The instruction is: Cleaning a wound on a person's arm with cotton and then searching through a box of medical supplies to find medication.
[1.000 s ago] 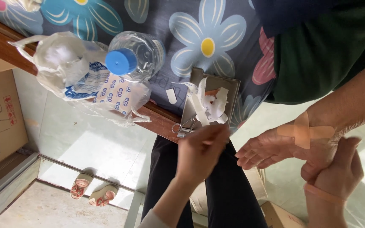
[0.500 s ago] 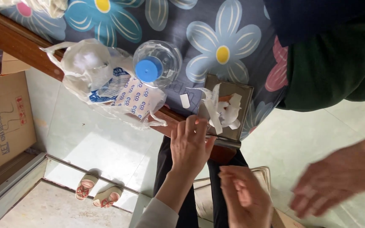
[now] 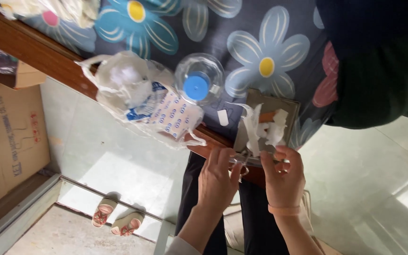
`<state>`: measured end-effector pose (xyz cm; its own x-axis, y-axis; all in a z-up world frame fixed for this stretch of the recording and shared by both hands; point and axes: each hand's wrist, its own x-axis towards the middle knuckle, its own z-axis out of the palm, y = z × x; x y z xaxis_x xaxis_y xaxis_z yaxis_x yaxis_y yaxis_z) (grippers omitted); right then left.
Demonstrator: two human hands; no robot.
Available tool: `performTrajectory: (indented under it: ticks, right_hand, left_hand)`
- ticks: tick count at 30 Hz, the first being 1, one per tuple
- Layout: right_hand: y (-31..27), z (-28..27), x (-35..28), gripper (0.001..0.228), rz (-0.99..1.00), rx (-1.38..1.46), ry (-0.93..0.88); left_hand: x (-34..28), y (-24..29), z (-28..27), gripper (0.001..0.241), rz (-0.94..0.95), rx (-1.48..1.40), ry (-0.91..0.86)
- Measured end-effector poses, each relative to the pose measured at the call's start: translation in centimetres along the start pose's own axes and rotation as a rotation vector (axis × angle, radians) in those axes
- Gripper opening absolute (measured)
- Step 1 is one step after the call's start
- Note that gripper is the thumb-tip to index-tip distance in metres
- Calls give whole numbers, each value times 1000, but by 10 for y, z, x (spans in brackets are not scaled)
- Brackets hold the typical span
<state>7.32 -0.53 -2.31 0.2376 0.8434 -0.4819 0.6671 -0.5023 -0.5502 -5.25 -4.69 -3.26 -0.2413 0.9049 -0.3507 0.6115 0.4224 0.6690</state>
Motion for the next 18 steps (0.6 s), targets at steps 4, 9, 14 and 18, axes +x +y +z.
performTrajectory:
  ticks: [4, 9, 14, 18]
  right_hand:
    - [10, 4, -13, 28, 68, 58, 59]
    - [30, 1, -13, 28, 102, -10, 46]
    - [50, 3, -14, 21, 145, -85, 185]
    - [52, -6, 16, 32, 247, -40, 179]
  left_hand:
    - [-3, 2, -24, 21, 56, -33, 61]
    - [-4, -3, -52, 14, 164, 28, 162]
    - [-4, -5, -58, 14, 207, 3, 115]
    - [4, -5, -38, 25, -7, 8, -137]
